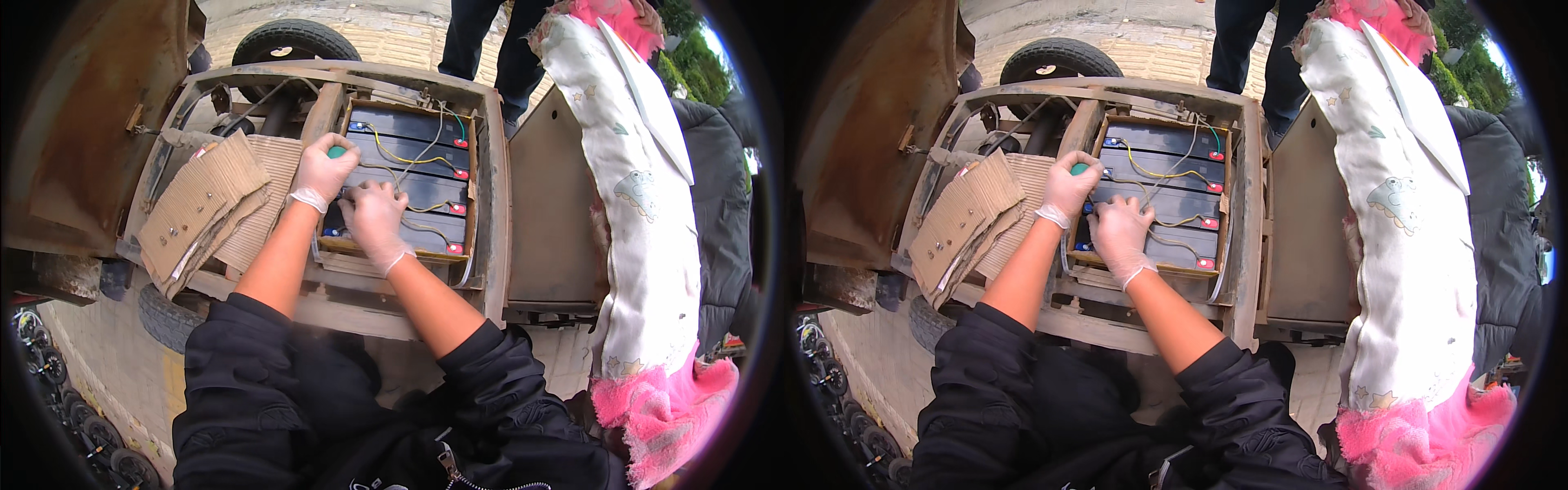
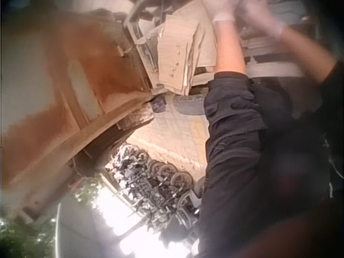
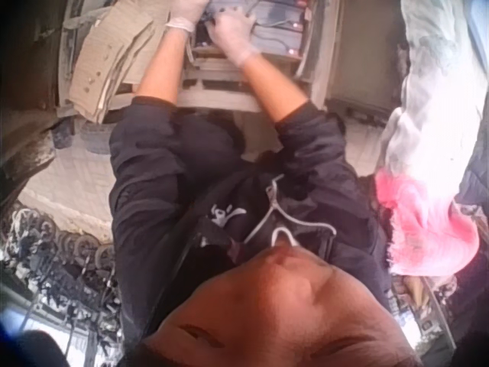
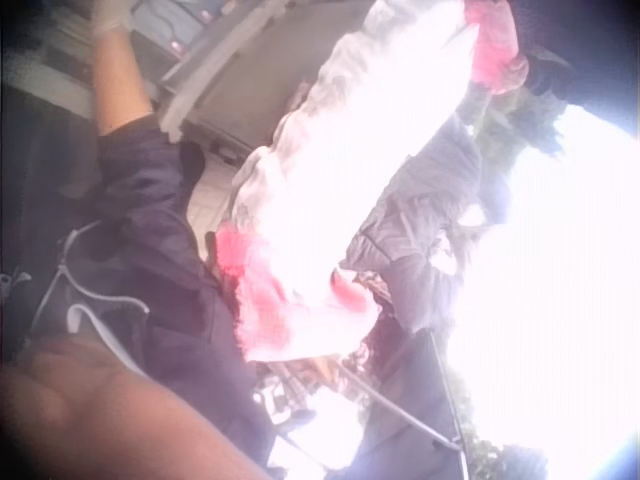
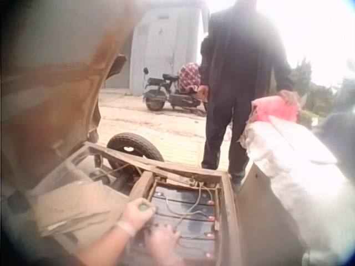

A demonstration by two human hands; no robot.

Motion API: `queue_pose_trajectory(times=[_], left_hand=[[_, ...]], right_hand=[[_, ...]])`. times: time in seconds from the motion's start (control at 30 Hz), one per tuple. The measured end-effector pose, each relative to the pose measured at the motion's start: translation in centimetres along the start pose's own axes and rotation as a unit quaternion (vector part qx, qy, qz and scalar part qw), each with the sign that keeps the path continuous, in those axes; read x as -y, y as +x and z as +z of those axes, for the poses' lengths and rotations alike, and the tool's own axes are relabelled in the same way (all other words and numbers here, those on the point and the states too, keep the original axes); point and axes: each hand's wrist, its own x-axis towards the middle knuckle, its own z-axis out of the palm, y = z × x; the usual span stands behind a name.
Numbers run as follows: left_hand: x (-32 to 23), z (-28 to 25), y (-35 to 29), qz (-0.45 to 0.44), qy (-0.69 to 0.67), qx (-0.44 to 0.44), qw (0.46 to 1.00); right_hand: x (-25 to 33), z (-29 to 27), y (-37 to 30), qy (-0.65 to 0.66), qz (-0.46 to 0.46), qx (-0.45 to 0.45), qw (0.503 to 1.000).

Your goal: The person uses a green-handled screwdriver to tighten connections on a vehicle battery pack, then places a corrugated cardboard sheet over the batteries and secures it with a bolt. Finally, the person closes the compartment lid.

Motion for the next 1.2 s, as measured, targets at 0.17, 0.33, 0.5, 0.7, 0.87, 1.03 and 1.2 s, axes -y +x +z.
queue_pose_trajectory(times=[0.17,0.33,0.5,0.7,0.87,1.03,1.2], left_hand=[[-0.9,-0.4,-0.7,0.033,0.062,0.025,0.997],[-2.8,-1.3,-1.3,0.02,0.271,0.069,0.96],[-4.1,-1.5,-1.5,-0.018,0.347,0.044,0.937],[-3.5,-0.3,-2.1,-0.019,0.352,-0.028,0.935],[-5.1,-0.8,-1.7,-0.028,0.271,-0.061,0.96],[-7.8,-0.6,-2.8,0.025,0.226,-0.108,0.968],[-8.2,-0.2,-4.7,0.022,0.208,-0.115,0.971]], right_hand=[[-0.3,-6.3,-3.6,0.064,0.043,-0.06,0.995],[-2.0,-11.3,-8.2,0.108,0.099,-0.058,0.988],[-2.8,-12.8,-10.2,0.135,0.11,-0.059,0.983],[-3.5,-12.5,-11.2,0.14,0.096,-0.055,0.984],[-5.3,-12.1,-11.8,0.096,0.099,-0.045,0.989],[-6.0,-9.4,-9.4,-0.038,0.014,-0.016,0.999],[-5.1,-6.5,-8.1,-0.091,-0.051,0.077,0.992]])
